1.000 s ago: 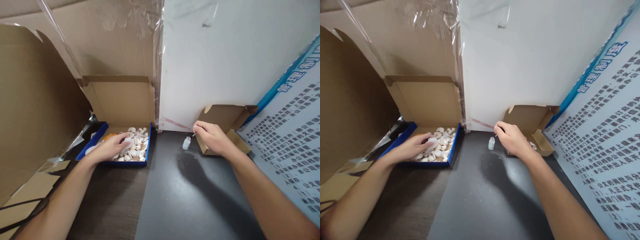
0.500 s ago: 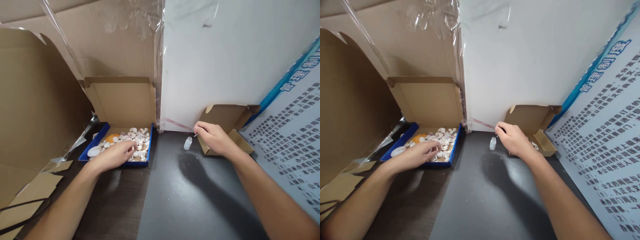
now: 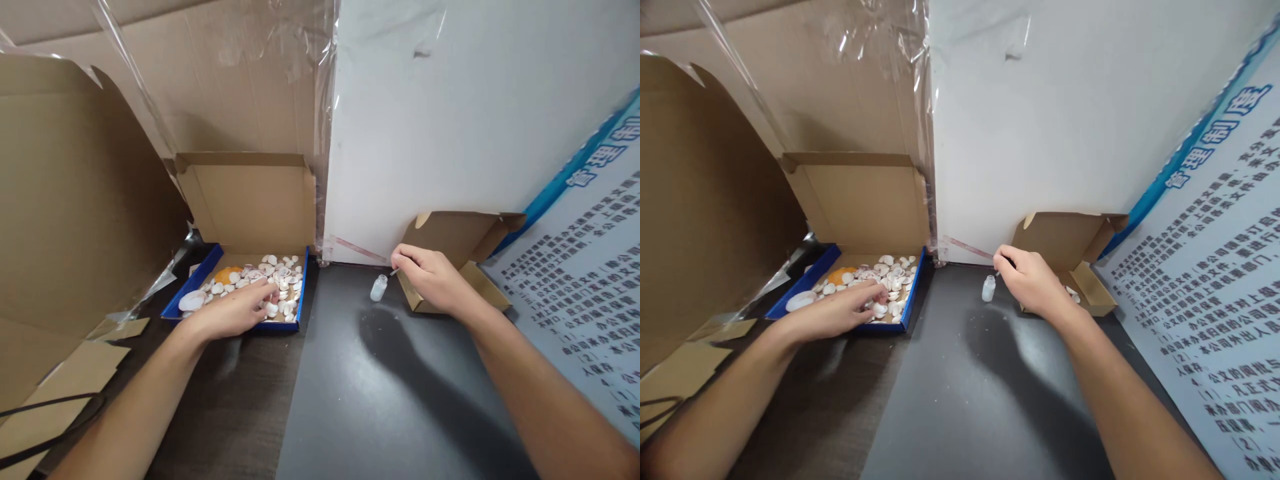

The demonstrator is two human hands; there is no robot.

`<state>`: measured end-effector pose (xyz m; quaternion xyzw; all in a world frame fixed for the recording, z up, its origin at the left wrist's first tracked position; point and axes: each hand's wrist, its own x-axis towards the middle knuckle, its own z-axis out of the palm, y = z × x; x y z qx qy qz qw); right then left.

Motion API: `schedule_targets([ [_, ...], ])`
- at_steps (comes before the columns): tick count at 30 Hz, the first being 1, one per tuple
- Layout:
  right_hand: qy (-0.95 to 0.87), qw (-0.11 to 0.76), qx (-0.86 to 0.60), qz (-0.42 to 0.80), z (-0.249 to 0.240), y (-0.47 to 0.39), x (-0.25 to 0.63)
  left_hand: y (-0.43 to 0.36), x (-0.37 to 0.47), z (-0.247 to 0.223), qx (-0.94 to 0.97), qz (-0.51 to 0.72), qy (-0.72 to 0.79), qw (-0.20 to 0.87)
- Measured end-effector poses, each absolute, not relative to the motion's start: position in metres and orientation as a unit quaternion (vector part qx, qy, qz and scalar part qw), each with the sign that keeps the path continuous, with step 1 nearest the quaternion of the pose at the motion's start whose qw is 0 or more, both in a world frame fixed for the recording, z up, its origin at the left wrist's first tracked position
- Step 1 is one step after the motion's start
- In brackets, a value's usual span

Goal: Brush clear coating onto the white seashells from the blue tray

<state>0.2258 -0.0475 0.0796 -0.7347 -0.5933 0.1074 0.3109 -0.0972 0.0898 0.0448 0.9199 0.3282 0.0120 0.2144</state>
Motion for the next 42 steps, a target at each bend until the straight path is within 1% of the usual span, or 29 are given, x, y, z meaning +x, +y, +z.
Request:
schedule_targets([
  [5, -0.602, 0.301, -0.733, 0.099, 0.080, -0.047, 0.226, 0.093, -0.098, 0.042, 0.913, -0.011, 0.329, 0.242],
  [12, -0.591, 0.319, -0.735, 0.098, 0.085, -0.049, 0.228, 0.098, -0.098, 0.046, 0.900, 0.052, 0.365, 0.235],
  [19, -0.600, 0.316, -0.729, 0.089, 0.088, -0.050, 0.230, 0.100, -0.094, 0.047, 0.907, 0.099, 0.363, 0.189],
  [24, -0.604, 0.320, -0.724, 0.090, 0.085, -0.049, 0.232, 0.099, -0.093, 0.050, 0.906, 0.112, 0.362, 0.188],
  [32, -0.594, 0.332, -0.727, 0.090, 0.067, -0.040, 0.234, 0.092, -0.080, 0.045, 0.902, 0.146, 0.350, 0.208],
  [36, -0.598, 0.337, -0.722, 0.090, 0.069, -0.040, 0.233, 0.089, -0.080, 0.048, 0.879, 0.174, 0.357, 0.264],
  [39, -0.592, 0.346, -0.724, 0.082, 0.072, -0.041, 0.231, 0.084, -0.080, 0.052, 0.853, 0.175, 0.361, 0.334],
  [42, -0.597, 0.337, -0.723, 0.086, 0.071, -0.041, 0.230, 0.080, -0.079, 0.054, 0.840, 0.172, 0.354, 0.373],
])
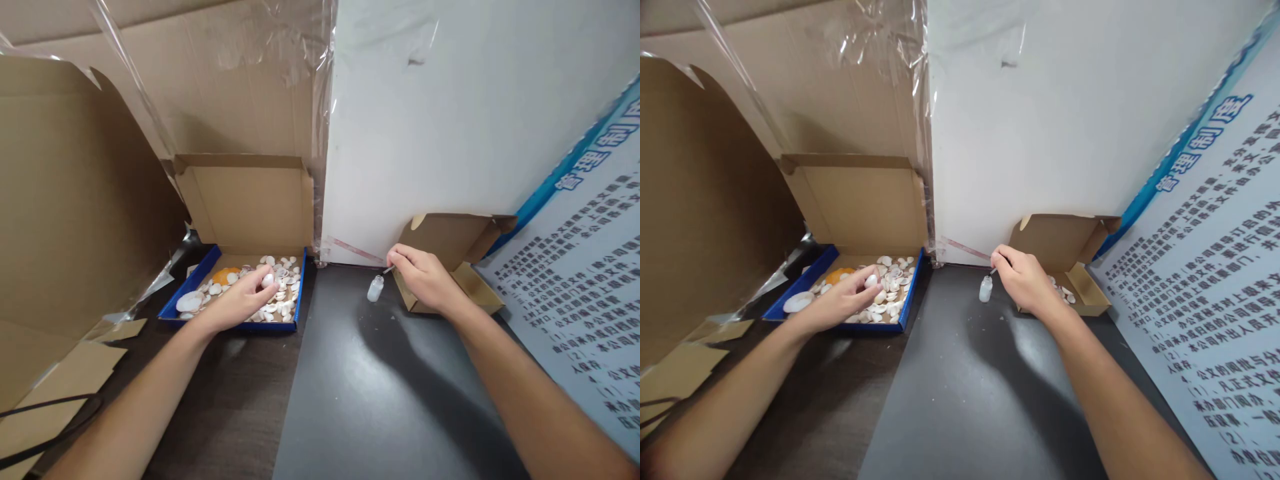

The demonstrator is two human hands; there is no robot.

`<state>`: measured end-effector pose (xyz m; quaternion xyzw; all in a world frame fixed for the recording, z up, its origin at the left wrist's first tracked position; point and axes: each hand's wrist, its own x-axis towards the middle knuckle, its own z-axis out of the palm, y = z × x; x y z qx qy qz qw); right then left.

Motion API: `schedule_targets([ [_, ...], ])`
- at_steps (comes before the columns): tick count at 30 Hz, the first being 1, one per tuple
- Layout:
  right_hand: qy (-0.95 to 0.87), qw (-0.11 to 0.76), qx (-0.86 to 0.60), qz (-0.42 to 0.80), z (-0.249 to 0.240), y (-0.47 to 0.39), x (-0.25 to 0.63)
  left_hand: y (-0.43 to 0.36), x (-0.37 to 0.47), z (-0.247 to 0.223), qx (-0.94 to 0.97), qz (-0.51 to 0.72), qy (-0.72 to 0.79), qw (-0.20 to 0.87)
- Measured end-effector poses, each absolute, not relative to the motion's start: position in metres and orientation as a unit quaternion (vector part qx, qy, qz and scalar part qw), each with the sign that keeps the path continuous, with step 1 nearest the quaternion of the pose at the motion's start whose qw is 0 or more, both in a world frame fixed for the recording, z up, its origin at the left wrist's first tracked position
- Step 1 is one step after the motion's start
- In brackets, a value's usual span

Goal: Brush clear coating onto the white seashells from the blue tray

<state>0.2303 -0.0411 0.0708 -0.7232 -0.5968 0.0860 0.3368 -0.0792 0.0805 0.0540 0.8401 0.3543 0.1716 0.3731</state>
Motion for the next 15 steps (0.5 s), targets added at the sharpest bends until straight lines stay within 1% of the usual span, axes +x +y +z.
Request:
schedule_targets([
  [10, -0.614, 0.274, -0.733, 0.106, 0.0600, -0.0366, 0.2285, 0.0786, -0.0766, 0.0522, 0.843, 0.157, 0.324, 0.399],
  [15, -0.610, 0.276, -0.735, 0.106, 0.0601, -0.0373, 0.2272, 0.0780, -0.0758, 0.0535, 0.854, 0.156, 0.316, 0.382],
])
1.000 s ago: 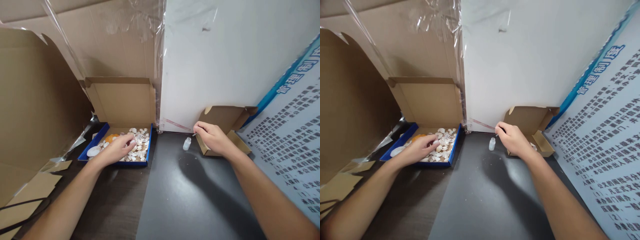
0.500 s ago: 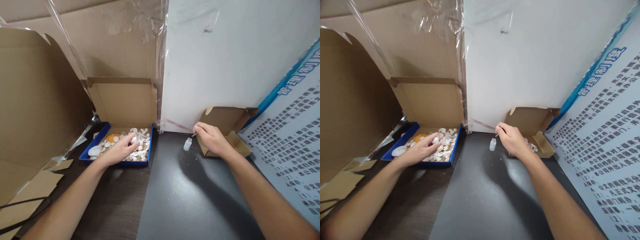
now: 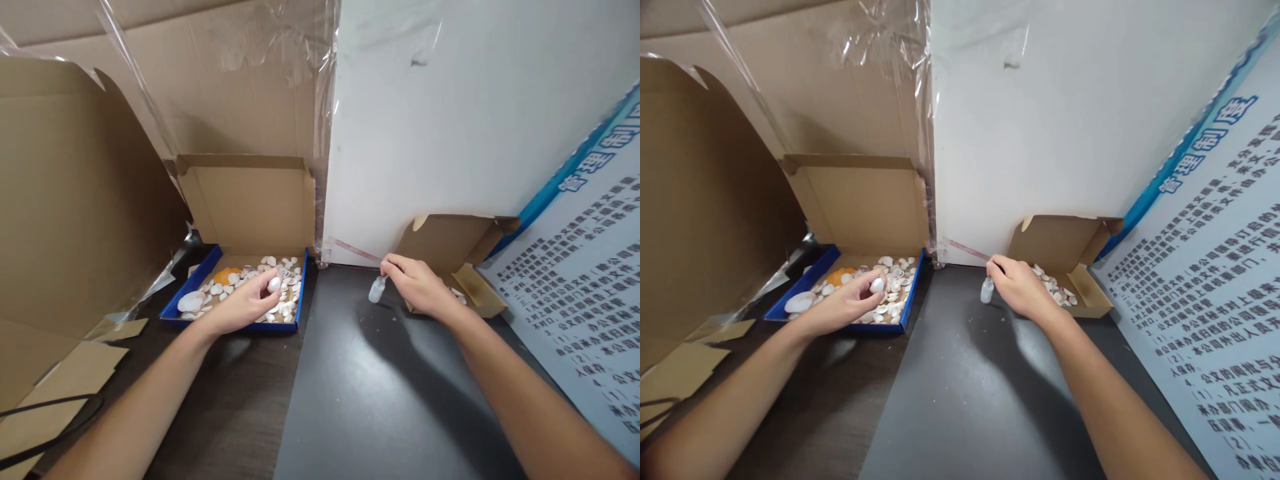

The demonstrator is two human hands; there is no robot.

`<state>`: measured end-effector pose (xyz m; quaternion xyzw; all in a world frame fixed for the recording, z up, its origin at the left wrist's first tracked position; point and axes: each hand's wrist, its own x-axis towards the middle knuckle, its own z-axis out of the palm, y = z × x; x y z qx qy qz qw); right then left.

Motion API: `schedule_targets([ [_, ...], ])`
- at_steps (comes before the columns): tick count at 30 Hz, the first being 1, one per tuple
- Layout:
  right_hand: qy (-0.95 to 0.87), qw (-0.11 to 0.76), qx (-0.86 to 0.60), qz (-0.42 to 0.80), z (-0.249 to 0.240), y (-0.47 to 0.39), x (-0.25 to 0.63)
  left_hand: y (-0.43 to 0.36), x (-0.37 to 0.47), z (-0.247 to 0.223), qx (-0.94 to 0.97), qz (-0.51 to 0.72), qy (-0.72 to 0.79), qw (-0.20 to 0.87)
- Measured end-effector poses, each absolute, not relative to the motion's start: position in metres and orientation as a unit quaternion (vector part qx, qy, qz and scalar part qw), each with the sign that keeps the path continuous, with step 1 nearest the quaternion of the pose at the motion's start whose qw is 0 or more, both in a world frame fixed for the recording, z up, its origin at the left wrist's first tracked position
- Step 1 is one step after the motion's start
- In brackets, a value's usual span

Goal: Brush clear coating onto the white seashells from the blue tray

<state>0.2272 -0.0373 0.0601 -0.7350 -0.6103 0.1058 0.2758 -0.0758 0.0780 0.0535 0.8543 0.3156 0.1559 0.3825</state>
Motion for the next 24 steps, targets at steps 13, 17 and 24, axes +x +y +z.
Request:
schedule_targets([
  [13, -0.610, 0.284, -0.733, 0.102, 0.058, -0.037, 0.231, 0.079, -0.076, 0.053, 0.867, 0.146, 0.317, 0.356],
  [17, -0.602, 0.290, -0.737, 0.100, 0.057, -0.037, 0.229, 0.084, -0.078, 0.049, 0.878, 0.159, 0.323, 0.315],
  [24, -0.595, 0.284, -0.744, 0.107, 0.056, -0.036, 0.227, 0.089, -0.077, 0.038, 0.904, 0.105, 0.328, 0.253],
])
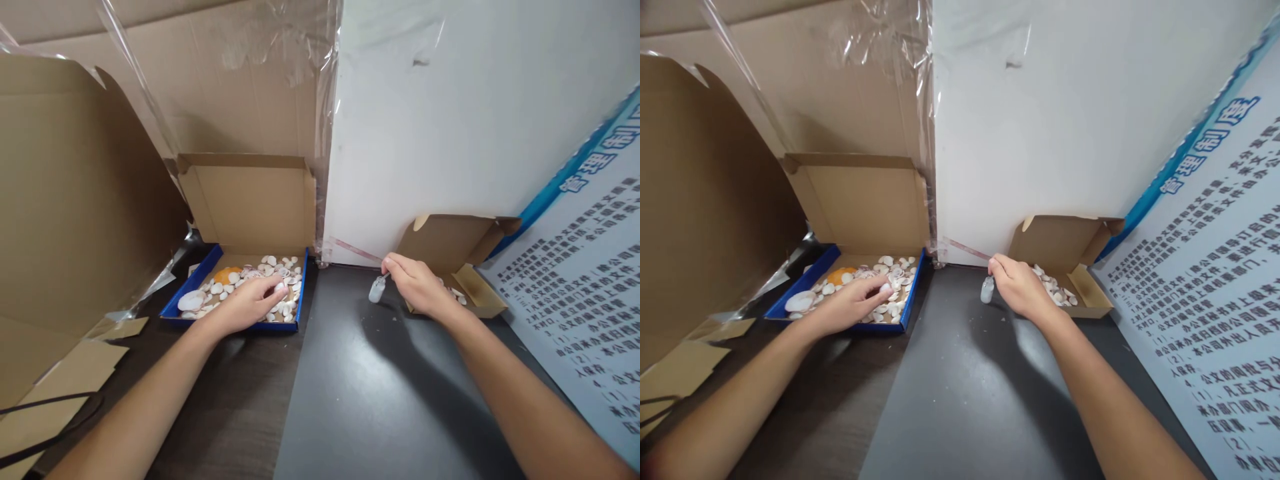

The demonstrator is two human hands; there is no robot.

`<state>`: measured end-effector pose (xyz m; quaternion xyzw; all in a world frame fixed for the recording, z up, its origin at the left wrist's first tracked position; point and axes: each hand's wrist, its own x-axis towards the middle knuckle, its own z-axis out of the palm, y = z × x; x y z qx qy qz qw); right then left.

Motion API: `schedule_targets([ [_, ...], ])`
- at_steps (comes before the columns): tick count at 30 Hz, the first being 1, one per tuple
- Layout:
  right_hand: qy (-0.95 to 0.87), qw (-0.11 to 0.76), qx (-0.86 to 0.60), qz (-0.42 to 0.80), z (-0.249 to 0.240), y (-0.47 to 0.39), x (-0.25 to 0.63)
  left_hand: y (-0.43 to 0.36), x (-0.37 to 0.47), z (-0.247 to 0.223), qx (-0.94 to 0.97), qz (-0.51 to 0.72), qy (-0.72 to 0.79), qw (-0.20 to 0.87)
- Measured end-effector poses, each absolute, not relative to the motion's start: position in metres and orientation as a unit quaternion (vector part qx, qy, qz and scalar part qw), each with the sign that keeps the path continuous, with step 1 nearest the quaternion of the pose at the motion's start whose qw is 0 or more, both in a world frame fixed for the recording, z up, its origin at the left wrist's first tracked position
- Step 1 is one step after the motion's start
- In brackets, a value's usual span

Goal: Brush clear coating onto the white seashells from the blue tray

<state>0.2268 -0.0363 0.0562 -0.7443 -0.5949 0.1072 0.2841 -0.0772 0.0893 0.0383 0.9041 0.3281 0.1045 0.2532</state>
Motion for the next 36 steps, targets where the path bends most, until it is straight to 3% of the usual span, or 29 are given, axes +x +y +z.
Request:
schedule_targets([
  [22, -0.572, 0.389, -0.716, 0.093, 0.058, -0.035, 0.238, 0.088, -0.077, 0.038, 0.908, 0.093, 0.315, 0.261],
  [27, -0.537, 0.459, -0.677, 0.208, 0.067, -0.039, 0.231, 0.087, -0.076, 0.040, 0.903, 0.107, 0.310, 0.279],
  [30, -0.531, 0.507, -0.606, 0.308, 0.076, -0.045, 0.216, 0.079, -0.074, 0.043, 0.880, 0.154, 0.297, 0.337],
  [36, -0.566, 0.535, -0.520, 0.351, 0.084, -0.067, 0.185, 0.042, -0.060, 0.047, 0.798, 0.139, 0.207, 0.549],
])
